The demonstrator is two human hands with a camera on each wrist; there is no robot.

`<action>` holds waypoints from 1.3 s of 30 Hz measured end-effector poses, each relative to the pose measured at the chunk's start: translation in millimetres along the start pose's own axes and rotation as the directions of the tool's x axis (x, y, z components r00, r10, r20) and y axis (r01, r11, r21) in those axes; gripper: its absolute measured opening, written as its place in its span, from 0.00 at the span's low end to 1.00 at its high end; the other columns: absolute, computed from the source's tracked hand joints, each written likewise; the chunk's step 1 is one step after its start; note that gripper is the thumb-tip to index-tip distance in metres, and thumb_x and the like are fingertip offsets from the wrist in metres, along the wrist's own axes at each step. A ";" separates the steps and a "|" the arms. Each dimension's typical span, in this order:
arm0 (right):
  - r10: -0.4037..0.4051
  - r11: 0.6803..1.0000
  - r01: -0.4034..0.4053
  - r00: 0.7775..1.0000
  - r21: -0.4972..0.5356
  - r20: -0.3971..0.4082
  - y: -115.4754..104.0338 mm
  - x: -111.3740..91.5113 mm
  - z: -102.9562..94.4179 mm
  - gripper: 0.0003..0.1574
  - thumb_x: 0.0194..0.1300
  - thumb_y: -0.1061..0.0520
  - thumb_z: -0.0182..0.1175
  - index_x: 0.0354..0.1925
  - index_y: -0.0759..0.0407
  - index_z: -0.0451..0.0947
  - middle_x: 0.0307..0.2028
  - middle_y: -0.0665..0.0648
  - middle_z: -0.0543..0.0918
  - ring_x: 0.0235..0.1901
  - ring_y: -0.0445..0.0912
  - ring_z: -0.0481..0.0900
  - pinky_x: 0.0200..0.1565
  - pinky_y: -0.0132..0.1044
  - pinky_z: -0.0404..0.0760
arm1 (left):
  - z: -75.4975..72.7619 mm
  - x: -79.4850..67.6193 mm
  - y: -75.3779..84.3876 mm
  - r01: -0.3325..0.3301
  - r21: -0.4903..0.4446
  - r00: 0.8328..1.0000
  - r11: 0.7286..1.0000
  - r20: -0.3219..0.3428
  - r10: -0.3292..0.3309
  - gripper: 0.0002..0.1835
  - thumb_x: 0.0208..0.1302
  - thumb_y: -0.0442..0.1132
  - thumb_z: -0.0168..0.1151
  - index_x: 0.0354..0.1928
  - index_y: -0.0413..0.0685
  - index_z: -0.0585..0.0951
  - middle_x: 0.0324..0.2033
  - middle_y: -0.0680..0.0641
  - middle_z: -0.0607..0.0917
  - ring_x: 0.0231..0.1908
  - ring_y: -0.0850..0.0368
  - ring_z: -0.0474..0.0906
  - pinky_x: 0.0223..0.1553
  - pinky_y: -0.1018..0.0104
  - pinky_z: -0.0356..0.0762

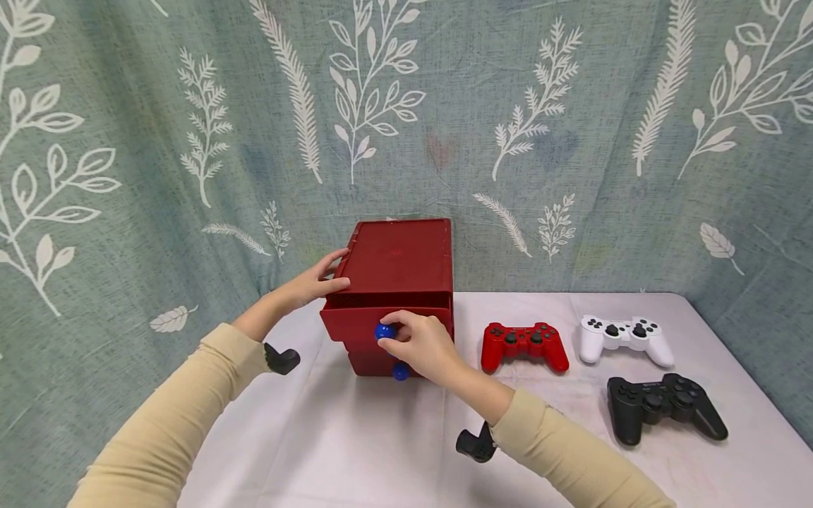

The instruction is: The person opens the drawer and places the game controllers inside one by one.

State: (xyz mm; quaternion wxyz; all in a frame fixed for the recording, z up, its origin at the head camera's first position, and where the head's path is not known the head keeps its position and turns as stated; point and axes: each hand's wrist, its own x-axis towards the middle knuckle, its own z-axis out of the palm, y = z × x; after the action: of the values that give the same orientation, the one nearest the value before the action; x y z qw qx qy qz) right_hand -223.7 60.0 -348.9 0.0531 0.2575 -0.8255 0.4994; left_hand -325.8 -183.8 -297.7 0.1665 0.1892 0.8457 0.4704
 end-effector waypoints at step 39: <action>0.023 0.998 -0.026 0.997 0.051 0.073 -9.8 -27.8 5.1 0.18 0.56 0.56 0.65 0.46 0.58 0.78 0.27 0.53 0.84 0.23 0.37 0.79 0.30 0.29 0.78 | -1.1 3.1 -8.4 -0.022 0.025 1.000 0.999 -0.001 0.022 0.41 0.64 0.50 0.51 0.72 0.57 0.41 0.68 0.38 0.51 0.66 0.40 0.51 0.60 0.42 0.56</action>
State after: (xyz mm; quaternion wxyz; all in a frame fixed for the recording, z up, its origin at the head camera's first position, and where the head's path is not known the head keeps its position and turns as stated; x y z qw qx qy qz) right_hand -194.2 62.4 -353.2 0.0103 0.2667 -0.8168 0.5115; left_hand -330.4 -187.2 -304.7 0.1584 0.2001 0.8495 0.4617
